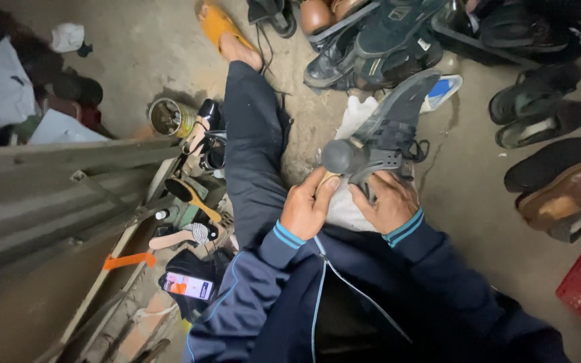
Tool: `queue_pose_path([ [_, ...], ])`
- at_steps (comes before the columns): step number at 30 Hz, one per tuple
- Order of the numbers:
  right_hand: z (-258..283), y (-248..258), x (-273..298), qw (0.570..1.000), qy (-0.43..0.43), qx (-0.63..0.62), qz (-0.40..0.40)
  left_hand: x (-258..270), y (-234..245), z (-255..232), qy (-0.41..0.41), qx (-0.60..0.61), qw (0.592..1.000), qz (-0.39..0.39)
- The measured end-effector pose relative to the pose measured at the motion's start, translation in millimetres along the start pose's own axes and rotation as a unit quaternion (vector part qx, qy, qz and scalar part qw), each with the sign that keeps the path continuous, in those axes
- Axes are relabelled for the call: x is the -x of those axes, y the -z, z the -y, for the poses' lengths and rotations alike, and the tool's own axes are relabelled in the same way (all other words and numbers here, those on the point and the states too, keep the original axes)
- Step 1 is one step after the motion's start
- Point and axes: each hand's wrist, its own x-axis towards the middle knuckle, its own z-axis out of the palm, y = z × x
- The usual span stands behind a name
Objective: The person sits on the floor and cleans a single dark sneaker using a small brush and a yellow brush. They scrub the toe and sides of the shoe, then switch to the yellow brush to continue cleaning the upper and sides. The person repeatedly switches between the two brushes while working on the same shoe.
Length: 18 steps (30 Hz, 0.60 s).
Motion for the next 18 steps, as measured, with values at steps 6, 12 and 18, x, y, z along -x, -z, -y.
queue_pose_path([
  [6, 0.2, 9.1, 24.7, 0.951, -0.139, -0.276, 0.0, 3.0, -4.0, -6.2, 0.01, 0.044, 0.999, -0.017],
  [12, 0.0, 1.4, 19.2, 0.631, -0.371, -0.674, -0.096, 3.9, -7.4, -4.2, -0.01, 0.039, 0.999, -0.007],
  [18, 42.7, 30.2, -41.6, 0.541, -0.435, -0.71, -0.114, 8.8, -7.4, -16.4, -0.02, 0.022, 0.999, -0.017],
])
